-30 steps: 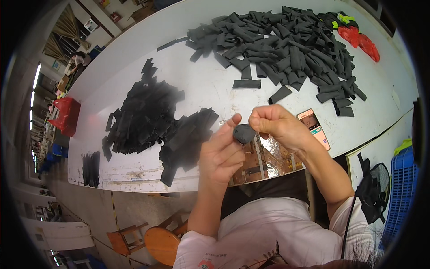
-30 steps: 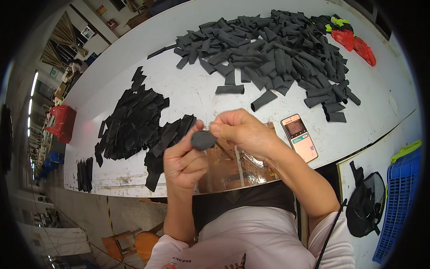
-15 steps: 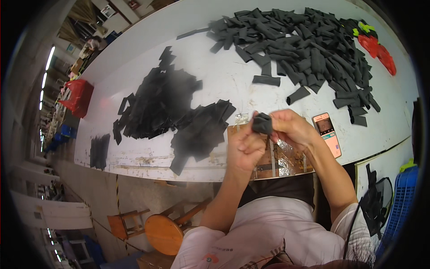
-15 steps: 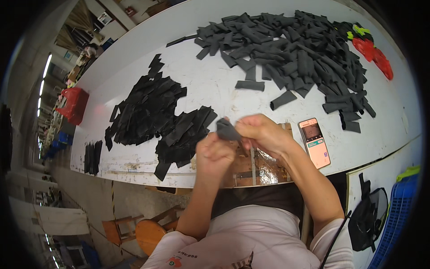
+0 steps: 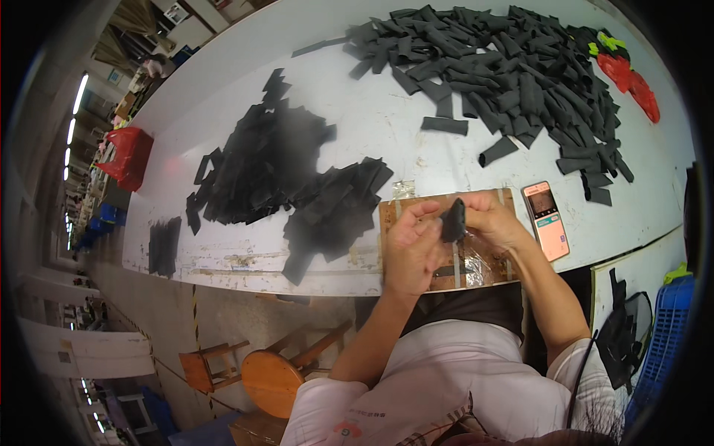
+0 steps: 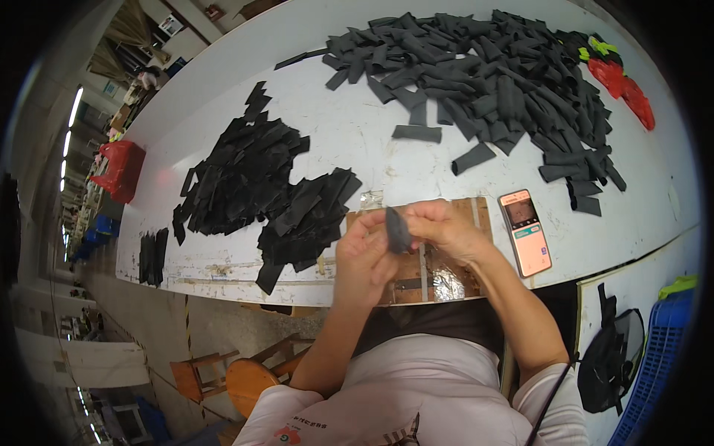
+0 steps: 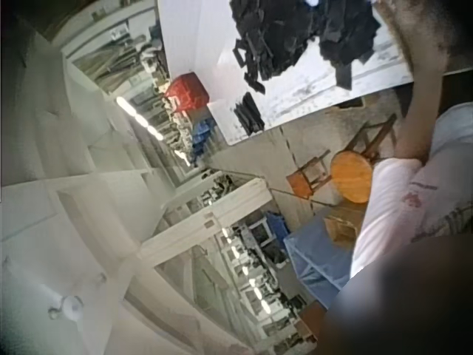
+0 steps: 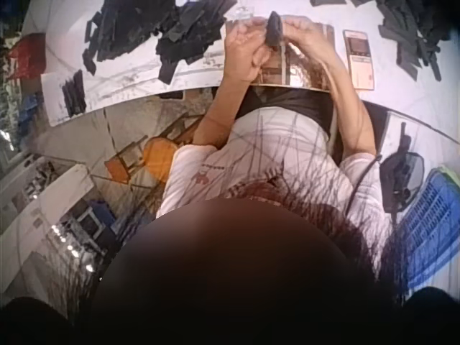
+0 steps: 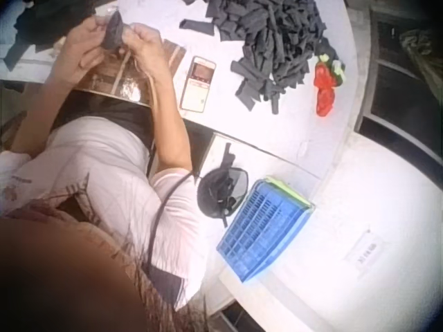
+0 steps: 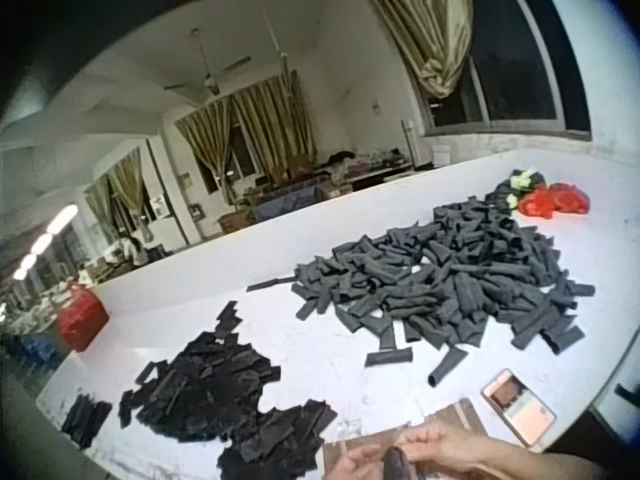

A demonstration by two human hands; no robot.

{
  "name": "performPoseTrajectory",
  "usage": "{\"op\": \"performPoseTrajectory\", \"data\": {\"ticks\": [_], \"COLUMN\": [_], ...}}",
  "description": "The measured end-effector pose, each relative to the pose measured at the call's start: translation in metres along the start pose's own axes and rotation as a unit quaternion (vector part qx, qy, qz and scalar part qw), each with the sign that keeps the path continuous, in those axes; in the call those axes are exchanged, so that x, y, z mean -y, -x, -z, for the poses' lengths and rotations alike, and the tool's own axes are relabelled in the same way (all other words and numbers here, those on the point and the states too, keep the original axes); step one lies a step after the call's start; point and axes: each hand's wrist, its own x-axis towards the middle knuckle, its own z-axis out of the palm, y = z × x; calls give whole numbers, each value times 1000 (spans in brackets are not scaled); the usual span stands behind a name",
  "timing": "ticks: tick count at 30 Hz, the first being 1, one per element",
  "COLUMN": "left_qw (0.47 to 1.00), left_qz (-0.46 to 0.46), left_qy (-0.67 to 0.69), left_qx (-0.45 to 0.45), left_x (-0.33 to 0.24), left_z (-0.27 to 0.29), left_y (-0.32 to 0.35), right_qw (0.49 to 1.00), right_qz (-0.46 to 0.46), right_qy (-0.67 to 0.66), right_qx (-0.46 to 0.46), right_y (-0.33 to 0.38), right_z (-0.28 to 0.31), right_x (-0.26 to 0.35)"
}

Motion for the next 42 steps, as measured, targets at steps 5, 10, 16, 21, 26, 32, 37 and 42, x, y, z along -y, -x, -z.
{"op": "performPoseTrajectory", "data": {"ticks": [5,10,16,21,26,32,37,42], "left_qw": [878,964,812,868,952,968,871,859], "left_qz": [137,123,-325,-294,-272,-202,-177,-205], "left_qy": [440,222,-483,-395,-137,-151,-432,-465], "left_qx": [131,80,-28,60,-3,-13,155,59], "left_x": [-20,-17,-19,-26,-23,-5,-37,-19], "left_z": [1,1,-16,-25,-22,-23,-45,-27], "left_y": [-2,-4,0,-6,4,-4,-17,-19], "right_qw": [996,998,1000,928,741,796,820,836], "right_qz": [71,6,20,149,254,152,314,109], "right_qy": [44,54,18,279,618,584,473,537], "right_qx": [32,34,-8,-196,-57,-46,-71,-34], "right_y": [-7,-13,0,17,21,16,16,16], "right_z": [-8,7,14,-4,-22,-2,3,4], "right_x": [22,6,-13,24,57,16,9,-4]}}
